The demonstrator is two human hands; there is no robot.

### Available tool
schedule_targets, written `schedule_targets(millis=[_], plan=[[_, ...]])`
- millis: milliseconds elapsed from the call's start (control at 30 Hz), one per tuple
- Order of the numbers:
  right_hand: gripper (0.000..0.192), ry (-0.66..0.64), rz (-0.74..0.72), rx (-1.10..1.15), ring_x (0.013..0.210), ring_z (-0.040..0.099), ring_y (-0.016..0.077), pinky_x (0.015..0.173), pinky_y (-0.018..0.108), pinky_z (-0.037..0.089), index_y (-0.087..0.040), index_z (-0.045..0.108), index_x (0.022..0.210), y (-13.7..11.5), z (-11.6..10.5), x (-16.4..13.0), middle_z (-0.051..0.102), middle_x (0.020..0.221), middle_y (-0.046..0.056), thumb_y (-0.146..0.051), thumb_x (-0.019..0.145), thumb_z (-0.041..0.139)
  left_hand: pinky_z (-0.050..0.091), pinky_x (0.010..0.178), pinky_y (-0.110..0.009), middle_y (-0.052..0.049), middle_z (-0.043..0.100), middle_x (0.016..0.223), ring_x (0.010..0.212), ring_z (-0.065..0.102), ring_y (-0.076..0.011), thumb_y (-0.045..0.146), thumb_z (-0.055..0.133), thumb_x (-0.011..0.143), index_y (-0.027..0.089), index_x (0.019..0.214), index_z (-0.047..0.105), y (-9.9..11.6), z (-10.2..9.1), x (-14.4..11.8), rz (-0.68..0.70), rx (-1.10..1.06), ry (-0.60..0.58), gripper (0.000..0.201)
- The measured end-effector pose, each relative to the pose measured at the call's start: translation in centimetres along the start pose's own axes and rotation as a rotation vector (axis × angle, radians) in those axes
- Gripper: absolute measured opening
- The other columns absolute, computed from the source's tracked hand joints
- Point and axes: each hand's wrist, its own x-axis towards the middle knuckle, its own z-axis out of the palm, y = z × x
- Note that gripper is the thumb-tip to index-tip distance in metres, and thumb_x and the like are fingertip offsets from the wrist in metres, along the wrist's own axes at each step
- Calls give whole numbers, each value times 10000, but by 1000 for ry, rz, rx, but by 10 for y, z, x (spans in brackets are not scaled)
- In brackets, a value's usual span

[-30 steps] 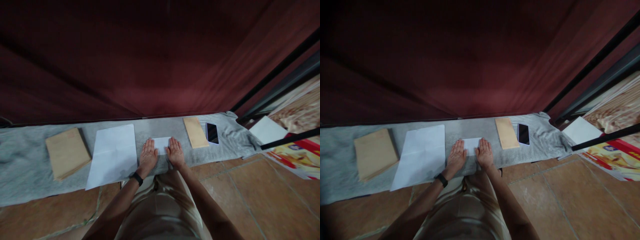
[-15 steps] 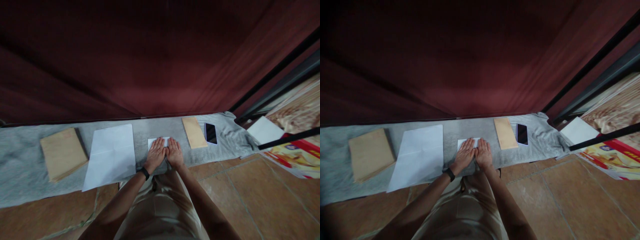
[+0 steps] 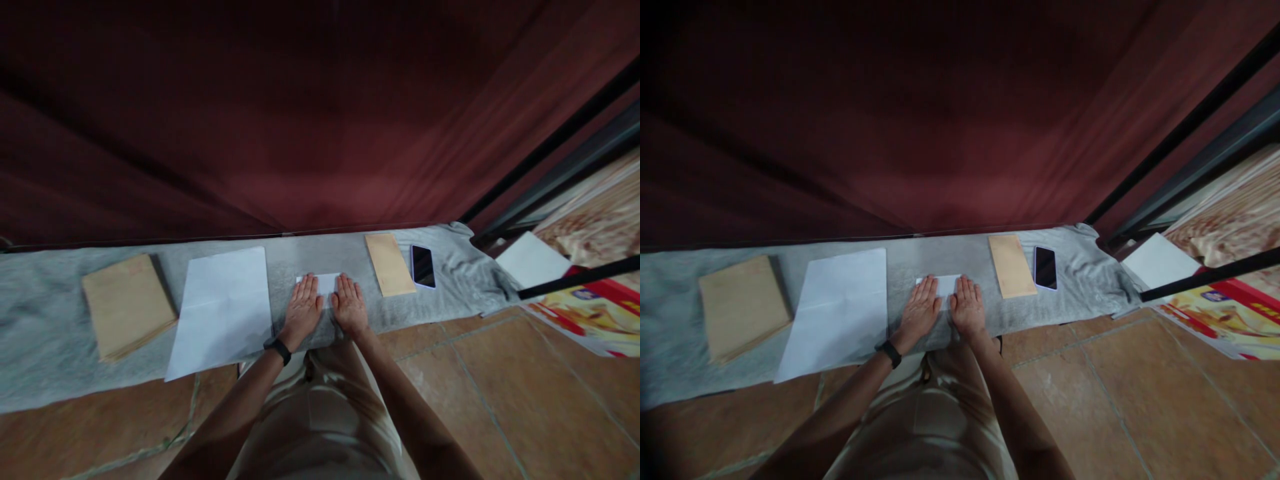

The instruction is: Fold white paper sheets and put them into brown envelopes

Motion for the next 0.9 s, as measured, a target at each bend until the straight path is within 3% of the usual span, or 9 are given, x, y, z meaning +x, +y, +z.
schedule_targets(millis=[233,467,900], plan=[[543,-29,31,-1,1508,368,293,1249,509,234,-65,414,1552,-3,-5,6,421,1604,180,-299,1063,373,196,1285,-464,-183,301,1663,1571,228,-268,314,317,1034,27,1570,342,-2,-1,-5,-20,35,31,609],[477,-165,-106,20,1509,376,250,1263,491,206,-210,486,1525,-17,-5,15,436,1612,73,-337,1072,408,212,1281,-463,-160,301,1668,1567,241,-267,285,312,1024,49,1576,346,-1,-3,-4,-15,71,30,602],[557,-84,-19,-25,1493,387,292,1248,506,219,-130,393,1575,3,-9,2,400,1626,122,-376,1075,376,257,1265,-496,-183,356,1637,1557,270,-282,316,314,1030,31,1568,357,-20,2,-11,-73,34,136,610]])
